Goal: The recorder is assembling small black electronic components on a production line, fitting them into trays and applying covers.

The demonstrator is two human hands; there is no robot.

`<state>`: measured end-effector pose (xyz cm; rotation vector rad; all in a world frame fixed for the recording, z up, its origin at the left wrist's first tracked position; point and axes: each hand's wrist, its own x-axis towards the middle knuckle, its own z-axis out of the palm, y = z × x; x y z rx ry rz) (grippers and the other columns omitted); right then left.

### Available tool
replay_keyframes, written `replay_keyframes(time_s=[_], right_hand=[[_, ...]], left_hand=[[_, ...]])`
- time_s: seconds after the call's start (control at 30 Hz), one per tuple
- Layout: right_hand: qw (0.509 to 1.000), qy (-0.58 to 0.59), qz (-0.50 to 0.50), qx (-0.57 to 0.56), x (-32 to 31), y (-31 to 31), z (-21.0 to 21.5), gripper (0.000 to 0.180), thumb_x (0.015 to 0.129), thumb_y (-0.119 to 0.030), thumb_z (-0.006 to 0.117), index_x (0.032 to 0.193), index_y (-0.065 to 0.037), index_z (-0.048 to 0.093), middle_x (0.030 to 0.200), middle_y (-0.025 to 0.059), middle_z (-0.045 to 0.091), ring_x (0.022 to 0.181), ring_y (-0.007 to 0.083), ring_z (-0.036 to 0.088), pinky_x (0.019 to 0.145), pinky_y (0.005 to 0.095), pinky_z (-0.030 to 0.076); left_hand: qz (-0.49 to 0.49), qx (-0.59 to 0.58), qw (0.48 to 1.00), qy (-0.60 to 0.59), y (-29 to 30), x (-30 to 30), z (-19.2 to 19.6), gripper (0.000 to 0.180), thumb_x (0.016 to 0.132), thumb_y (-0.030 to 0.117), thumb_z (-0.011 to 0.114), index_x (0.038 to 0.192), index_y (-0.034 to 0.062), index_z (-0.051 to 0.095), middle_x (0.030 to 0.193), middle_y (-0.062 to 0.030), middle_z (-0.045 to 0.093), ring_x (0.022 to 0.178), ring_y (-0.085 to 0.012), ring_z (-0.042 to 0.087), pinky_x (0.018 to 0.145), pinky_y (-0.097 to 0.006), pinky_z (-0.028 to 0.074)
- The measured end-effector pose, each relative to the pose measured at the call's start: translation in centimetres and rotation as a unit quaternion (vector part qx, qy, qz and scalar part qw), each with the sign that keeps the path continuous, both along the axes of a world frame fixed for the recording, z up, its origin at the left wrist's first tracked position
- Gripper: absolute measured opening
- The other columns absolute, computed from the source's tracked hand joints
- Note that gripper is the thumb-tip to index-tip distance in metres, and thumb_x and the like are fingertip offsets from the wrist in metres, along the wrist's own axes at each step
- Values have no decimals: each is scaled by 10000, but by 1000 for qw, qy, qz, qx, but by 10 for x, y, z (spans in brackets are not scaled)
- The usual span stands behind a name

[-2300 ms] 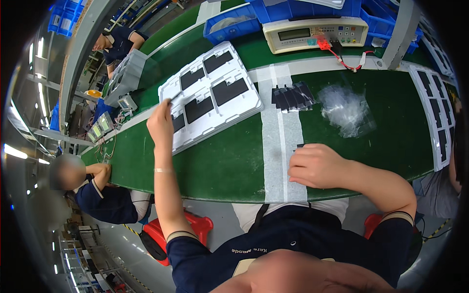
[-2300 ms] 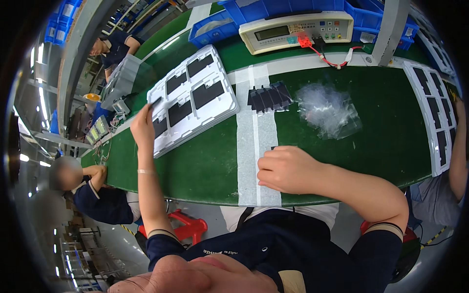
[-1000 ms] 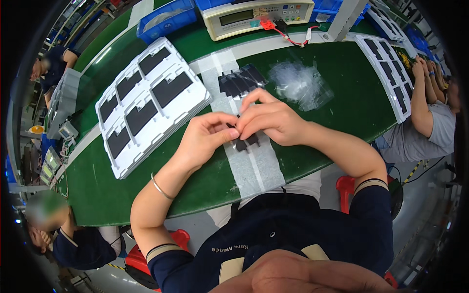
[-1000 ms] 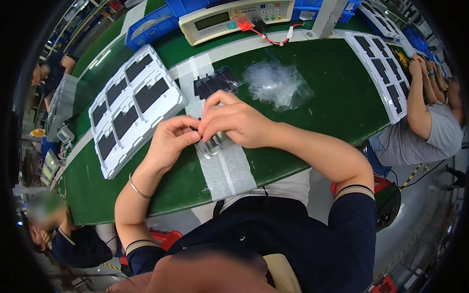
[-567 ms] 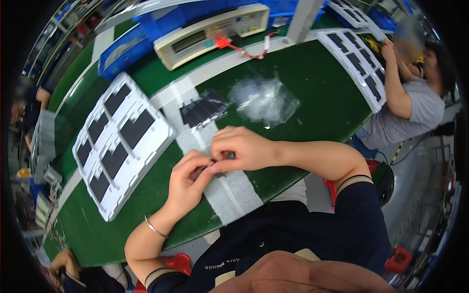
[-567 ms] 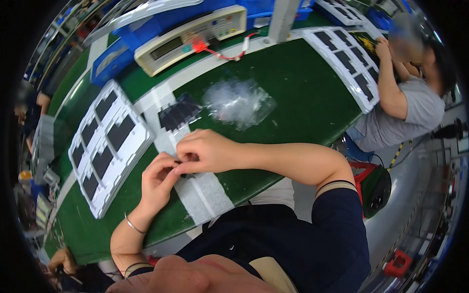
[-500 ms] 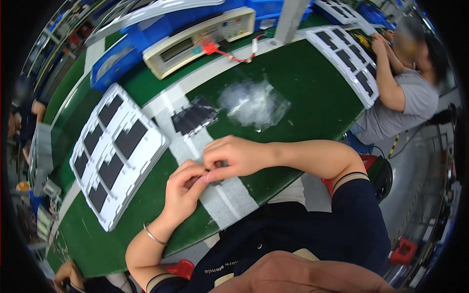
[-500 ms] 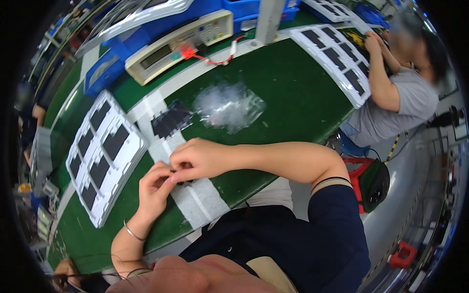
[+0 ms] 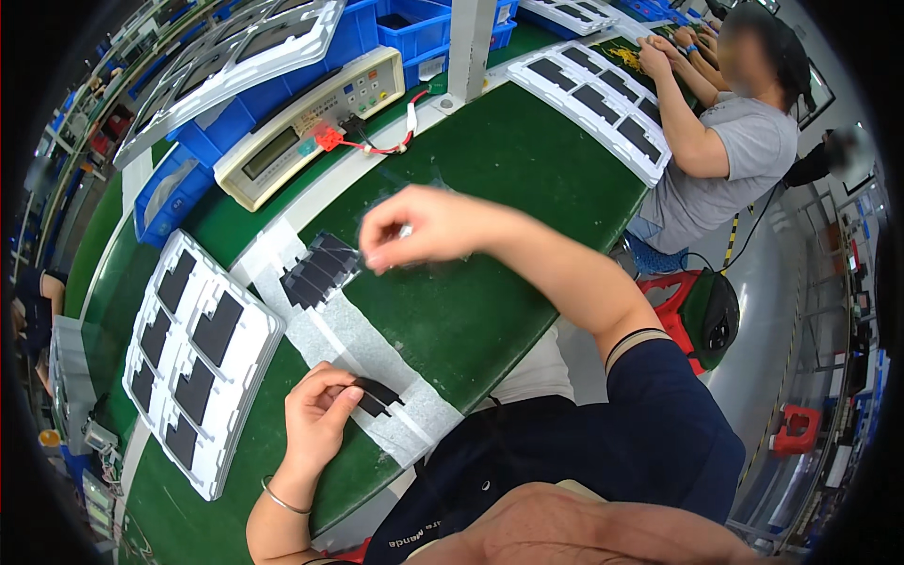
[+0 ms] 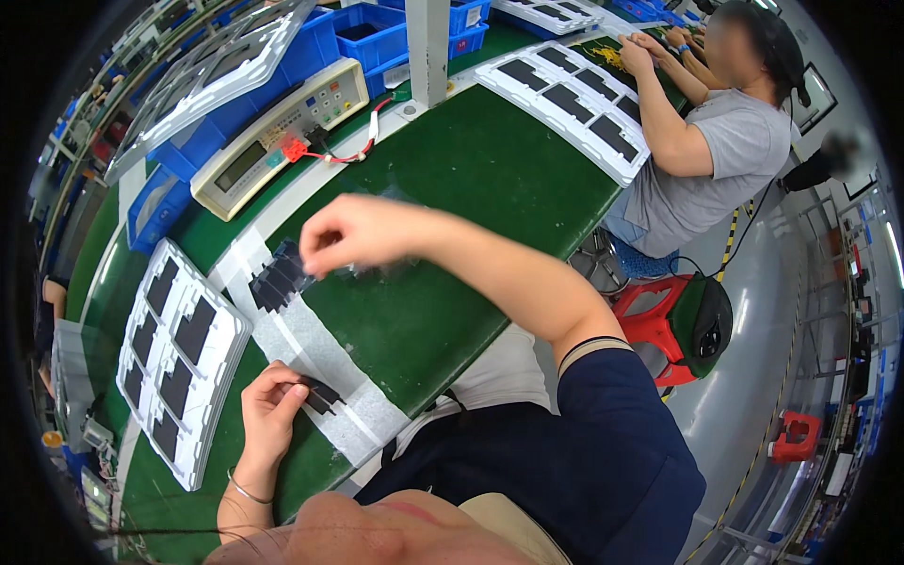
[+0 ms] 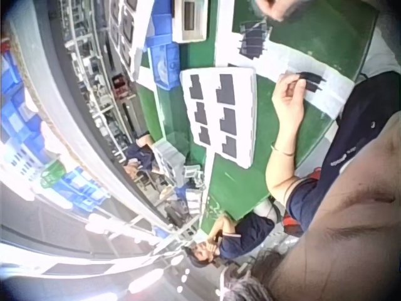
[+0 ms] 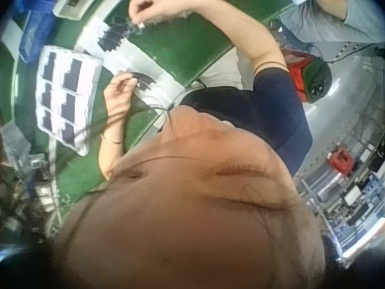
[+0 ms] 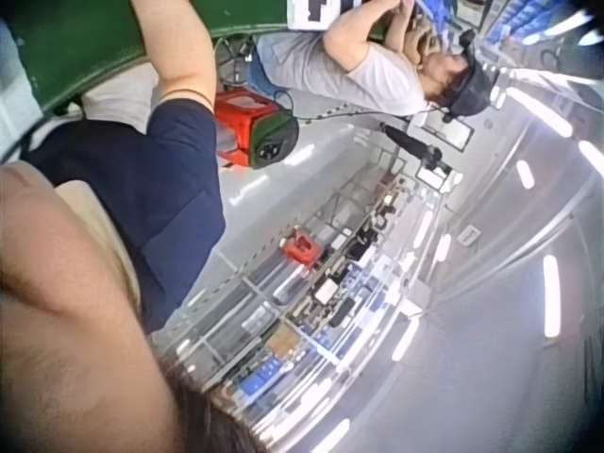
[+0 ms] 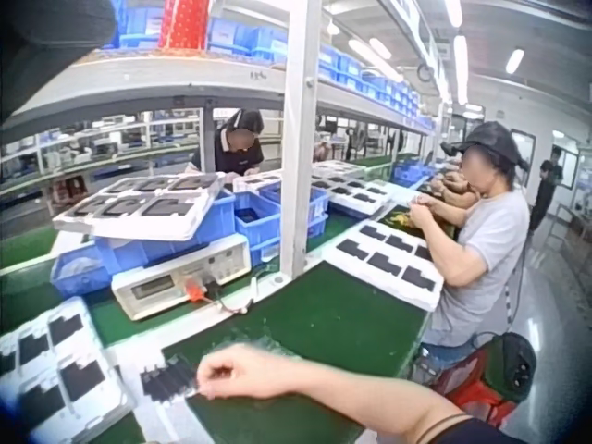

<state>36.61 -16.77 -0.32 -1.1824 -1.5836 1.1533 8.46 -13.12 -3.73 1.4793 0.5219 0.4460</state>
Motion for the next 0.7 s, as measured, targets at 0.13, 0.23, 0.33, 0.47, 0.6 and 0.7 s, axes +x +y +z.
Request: replay_keyframes(time_s=[0.13, 0.23, 0.33, 0.47, 0.6, 0.7], right_hand=[[944, -326, -29, 39, 30, -1, -6, 156, 711, -151, 665, 762, -53, 554, 730, 29, 583, 727, 175, 533, 699, 311, 400], [856, -491, -131, 98, 22, -3, -17, 128, 688, -117, 628, 778, -78, 546, 767, 46, 564, 804, 232, 520, 728, 363, 367], [819, -502, -220, 173, 3, 1, -26, 103, 685, -87, 579, 786, -98, 560, 804, 55, 560, 832, 248, 512, 720, 389, 351], [853, -447, -176, 205, -4, 4, -29, 190, 665, -169, 638, 830, -132, 551, 845, 36, 535, 878, 238, 504, 757, 385, 353], [839, -483, -166, 187, -5, 2, -37, 188, 648, -238, 645, 816, -157, 623, 837, 34, 571, 899, 233, 530, 737, 391, 378], [843, -469, -149, 219, -9, 10, -45, 175, 632, -259, 648, 773, -156, 633, 789, 30, 579, 883, 232, 533, 736, 386, 375]], left_hand=[[17, 290, 947, 138, 1, 9, 7, 308, 683, -30, 672, 971, 11, 571, 971, -100, 519, 886, -203, 517, 777, -291, 427], [45, 499, 859, 107, 13, 17, 14, 463, 621, -11, 708, 1052, 35, 542, 1160, -142, 457, 1057, -318, 468, 878, -362, 411], [39, 483, 865, 130, 32, 24, 15, 424, 658, 7, 693, 1054, 28, 543, 1168, -124, 479, 1058, -312, 491, 885, -354, 415], [32, 524, 832, 181, 49, 49, 27, 476, 688, 60, 689, 1125, 7, 507, 1215, -172, 471, 1087, -343, 485, 915, -359, 407], [23, 548, 801, 239, 67, 76, 4, 537, 700, 129, 694, 1169, -14, 475, 1256, -224, 432, 1125, -385, 439, 945, -391, 377], [-30, 574, 767, 285, 77, 74, -3, 523, 729, 140, 663, 1175, -43, 460, 1258, -232, 427, 1143, -399, 406, 970, -416, 337]])
